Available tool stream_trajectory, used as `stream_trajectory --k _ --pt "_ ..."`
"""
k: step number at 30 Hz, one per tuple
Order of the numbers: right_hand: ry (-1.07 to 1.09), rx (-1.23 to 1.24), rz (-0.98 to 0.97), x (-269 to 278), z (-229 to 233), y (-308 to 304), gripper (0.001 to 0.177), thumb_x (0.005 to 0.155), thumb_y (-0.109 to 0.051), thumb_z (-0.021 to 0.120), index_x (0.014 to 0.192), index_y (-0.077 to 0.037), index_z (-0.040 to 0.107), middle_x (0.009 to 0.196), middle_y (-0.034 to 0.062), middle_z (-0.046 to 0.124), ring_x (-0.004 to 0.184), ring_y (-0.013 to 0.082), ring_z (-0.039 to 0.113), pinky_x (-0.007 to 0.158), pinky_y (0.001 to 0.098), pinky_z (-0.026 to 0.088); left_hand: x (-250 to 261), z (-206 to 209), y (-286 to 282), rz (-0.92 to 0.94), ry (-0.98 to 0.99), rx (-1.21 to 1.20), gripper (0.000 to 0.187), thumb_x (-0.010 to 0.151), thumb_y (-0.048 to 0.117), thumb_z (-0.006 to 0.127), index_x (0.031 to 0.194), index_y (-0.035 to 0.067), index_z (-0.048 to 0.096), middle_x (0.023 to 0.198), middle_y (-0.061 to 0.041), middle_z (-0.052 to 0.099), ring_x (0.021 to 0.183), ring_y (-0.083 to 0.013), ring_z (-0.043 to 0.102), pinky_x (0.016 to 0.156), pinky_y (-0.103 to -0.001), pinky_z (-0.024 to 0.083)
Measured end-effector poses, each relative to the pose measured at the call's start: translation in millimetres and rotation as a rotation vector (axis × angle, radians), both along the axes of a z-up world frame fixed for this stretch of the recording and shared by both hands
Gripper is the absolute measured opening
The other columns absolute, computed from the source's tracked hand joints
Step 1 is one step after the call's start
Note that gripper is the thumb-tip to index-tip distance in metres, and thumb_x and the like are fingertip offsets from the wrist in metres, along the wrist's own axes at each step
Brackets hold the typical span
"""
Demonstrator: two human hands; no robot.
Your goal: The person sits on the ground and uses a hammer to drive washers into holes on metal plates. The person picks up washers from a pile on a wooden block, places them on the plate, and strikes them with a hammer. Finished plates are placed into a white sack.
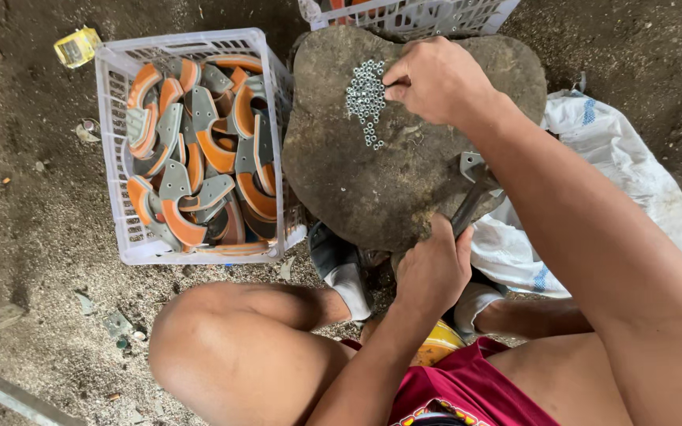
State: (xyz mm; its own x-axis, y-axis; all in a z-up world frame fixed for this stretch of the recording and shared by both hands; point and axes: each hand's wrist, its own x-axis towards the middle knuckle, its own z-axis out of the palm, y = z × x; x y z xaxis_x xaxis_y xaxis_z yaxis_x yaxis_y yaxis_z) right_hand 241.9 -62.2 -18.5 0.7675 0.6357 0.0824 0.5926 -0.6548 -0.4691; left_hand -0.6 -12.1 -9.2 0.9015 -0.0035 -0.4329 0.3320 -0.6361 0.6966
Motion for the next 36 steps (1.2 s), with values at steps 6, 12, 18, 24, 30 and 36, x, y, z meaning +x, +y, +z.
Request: stream_trajectory --k 6,12,18,24,30,36 --pt "0.11 0.028 -0.065 -3 6 0 0.007 0.091 -0.009 0.078 0.096 -0.008 0.081 0.095 0.0084 0.077 0.083 0.026 0.073 0.077 0.0407 0.057 3 5 2 -0.01 0.033 0.007 0.04 0.106 0.044 0.045 0.108 0.004 0.046 0.078 -0.029 0.07 0.077 -0.053 0.069 0.072 -0.065 0.053" --pt "0.152 0.142 -0.357 -46 45 -90 0.013 0.095 -0.012 0.081 0.104 -0.004 0.077 0.098 0.0106 0.074 0.084 0.0214 0.071 0.077 0.0362 0.057 1 5 7 -0.003 0.013 -0.036 0.04 0.106 0.041 0.047 0.111 0.002 0.045 0.075 -0.032 0.069 0.075 -0.0551 0.067 0.069 -0.065 0.052" --pt "0.184 0.041 -0.392 -141 33 -144 0.016 0.084 -0.008 0.079 0.1 -0.008 0.079 0.093 0.0105 0.069 0.091 0.0306 0.064 0.082 0.042 0.052 -2 -3 4 0.004 -0.185 -0.024 0.04 0.107 0.037 0.048 0.11 -0.002 0.044 0.077 -0.032 0.068 0.071 -0.0553 0.067 0.062 -0.065 0.052" --pt "-0.004 0.118 -0.378 -162 4 -140 0.017 0.085 -0.012 0.083 0.101 -0.015 0.081 0.096 0.003 0.067 0.099 0.0291 0.056 0.091 0.0422 0.047 -4 -8 2 -0.001 -0.159 0.008 0.041 0.106 0.038 0.048 0.111 -0.003 0.045 0.072 -0.032 0.067 0.07 -0.055 0.066 0.06 -0.064 0.052" --pt "-0.073 0.126 -0.379 -167 -1 -143 0.019 0.085 -0.013 0.085 0.103 -0.018 0.083 0.099 -0.0005 0.067 0.103 0.0268 0.056 0.095 0.0424 0.043 -3 -6 0 0.004 -0.151 0.026 0.041 0.106 0.039 0.048 0.109 -0.001 0.045 0.07 -0.032 0.067 0.07 -0.0548 0.067 0.061 -0.065 0.051" --pt "-0.062 0.116 -0.394 -167 -2 -141 0.019 0.083 -0.015 0.086 0.101 -0.02 0.083 0.099 -0.0009 0.067 0.103 0.027 0.055 0.095 0.0416 0.042 -3 -5 0 0.007 -0.165 0.05 0.04 0.106 0.039 0.049 0.109 0.0 0.045 0.071 -0.032 0.067 0.07 -0.056 0.066 0.062 -0.066 0.05"
